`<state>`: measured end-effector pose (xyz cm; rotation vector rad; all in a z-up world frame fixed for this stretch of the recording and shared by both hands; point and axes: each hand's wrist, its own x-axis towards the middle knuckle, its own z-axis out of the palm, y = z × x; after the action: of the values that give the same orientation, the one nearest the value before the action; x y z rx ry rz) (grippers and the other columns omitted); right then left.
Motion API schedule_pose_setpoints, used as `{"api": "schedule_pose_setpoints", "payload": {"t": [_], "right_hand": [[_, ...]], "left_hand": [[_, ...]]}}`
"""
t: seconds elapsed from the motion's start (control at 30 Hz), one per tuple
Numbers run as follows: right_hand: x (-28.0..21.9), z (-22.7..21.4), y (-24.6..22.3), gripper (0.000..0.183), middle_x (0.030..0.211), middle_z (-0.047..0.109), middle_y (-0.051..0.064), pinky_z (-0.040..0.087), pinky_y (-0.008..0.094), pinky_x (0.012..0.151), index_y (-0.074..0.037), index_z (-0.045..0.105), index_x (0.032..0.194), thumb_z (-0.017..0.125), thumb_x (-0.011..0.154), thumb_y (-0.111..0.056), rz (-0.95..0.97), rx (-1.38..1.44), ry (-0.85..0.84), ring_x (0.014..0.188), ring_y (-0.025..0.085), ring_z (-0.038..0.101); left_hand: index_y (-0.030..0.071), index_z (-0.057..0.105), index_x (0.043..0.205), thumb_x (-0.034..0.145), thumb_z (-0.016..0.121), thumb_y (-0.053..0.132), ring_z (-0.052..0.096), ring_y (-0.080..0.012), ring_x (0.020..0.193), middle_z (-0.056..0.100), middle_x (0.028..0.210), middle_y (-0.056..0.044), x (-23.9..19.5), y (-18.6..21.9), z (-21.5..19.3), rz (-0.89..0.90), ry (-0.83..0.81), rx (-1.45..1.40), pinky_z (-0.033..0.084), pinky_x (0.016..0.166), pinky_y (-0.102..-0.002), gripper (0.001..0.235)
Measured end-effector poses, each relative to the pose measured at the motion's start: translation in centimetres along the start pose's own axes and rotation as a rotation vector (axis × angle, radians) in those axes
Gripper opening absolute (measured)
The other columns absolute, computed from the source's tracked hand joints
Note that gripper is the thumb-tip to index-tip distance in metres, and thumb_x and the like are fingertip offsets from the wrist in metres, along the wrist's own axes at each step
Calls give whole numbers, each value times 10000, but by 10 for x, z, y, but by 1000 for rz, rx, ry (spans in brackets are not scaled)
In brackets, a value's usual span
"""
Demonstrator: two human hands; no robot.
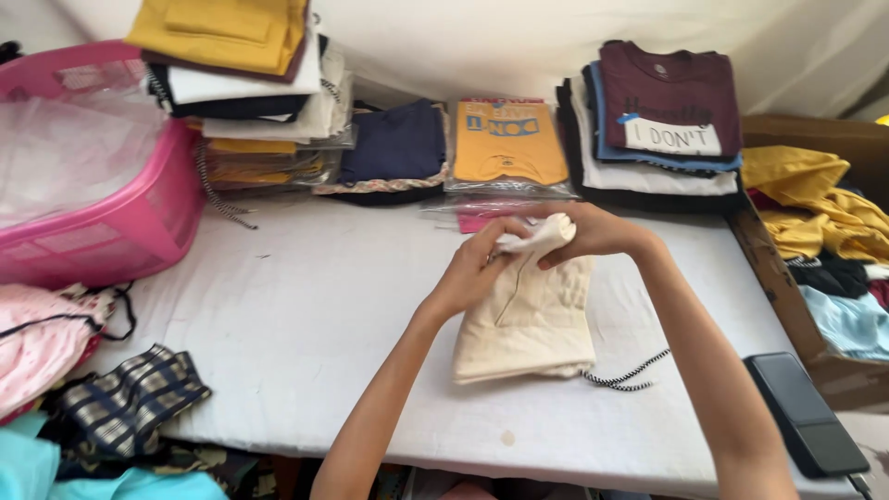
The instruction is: The person folds three pairs of trousers on a white table. They first fold a yellow pair, then a beige pair, and finally a dark brown pair, placing each folded item on a stack to the left.
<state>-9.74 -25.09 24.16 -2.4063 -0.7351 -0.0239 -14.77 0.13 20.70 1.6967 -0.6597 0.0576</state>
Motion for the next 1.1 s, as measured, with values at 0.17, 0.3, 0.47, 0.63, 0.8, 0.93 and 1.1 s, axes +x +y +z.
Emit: {"api": "schedule_pose_setpoints", "payload": {"t": [0.17,0.3,0.47,0.63,0.8,0.93,1.1], "right_hand": [[21,0,-74,436,977,819,50,588,364,831,-105,793,1074,891,718,-339,29,0,-363,903,191,769],[42,0,-115,378,949,802,39,576,342,810,-101,788,1047,876,753,-321,-76,-51,-300,856,149,750],[97,20,-139,463,998,793,82,594,326,808,-53,770,1129,868,761,-317,49,389,-80,888,172,742],[158,123,-81,719,1043,758,120,633,347,770,29,624,1257,852,742,-417,481,898,-15,892,204,747],[153,258,31,776,1023,725,142,580,302,617,130,641,1278,829,853,-491,591,894,-244,751,182,664],[142,264,11,720,1097,760,163,623,307,780,57,577,1330,828,834,-400,518,816,-15,897,196,762],[170,283,-16,869,1241,674,172,552,353,924,17,414,1464,891,807,-293,50,539,82,1084,225,683]], "left_hand": [[135,529,1339,772,785,386,686,-251,1208,623,1373,-56,-59,35,-66,-232,47,4,631,957,-418,671],[163,404,1563,643,682,816,504,-302,1435,510,1571,-115,-140,-65,-138,-269,-49,-90,406,1158,-498,1162],[34,265,1594,629,858,670,388,-307,1470,425,1577,-191,-185,-99,-170,-169,93,-333,314,1188,-491,1299],[22,353,1558,734,815,556,556,-289,1323,571,1434,-183,-158,-128,-219,-331,462,-282,454,1097,-468,1085],[35,469,1551,871,602,615,630,-256,1220,652,1374,-151,-147,-143,-232,-717,645,-402,534,956,-436,903],[82,363,1563,858,689,453,655,-268,1183,620,1385,-165,-145,-167,-229,-824,609,-149,575,928,-462,860],[147,327,1584,840,815,152,701,-280,1137,600,1394,-217,-138,-147,-252,-576,625,189,597,929,-400,890]]}}
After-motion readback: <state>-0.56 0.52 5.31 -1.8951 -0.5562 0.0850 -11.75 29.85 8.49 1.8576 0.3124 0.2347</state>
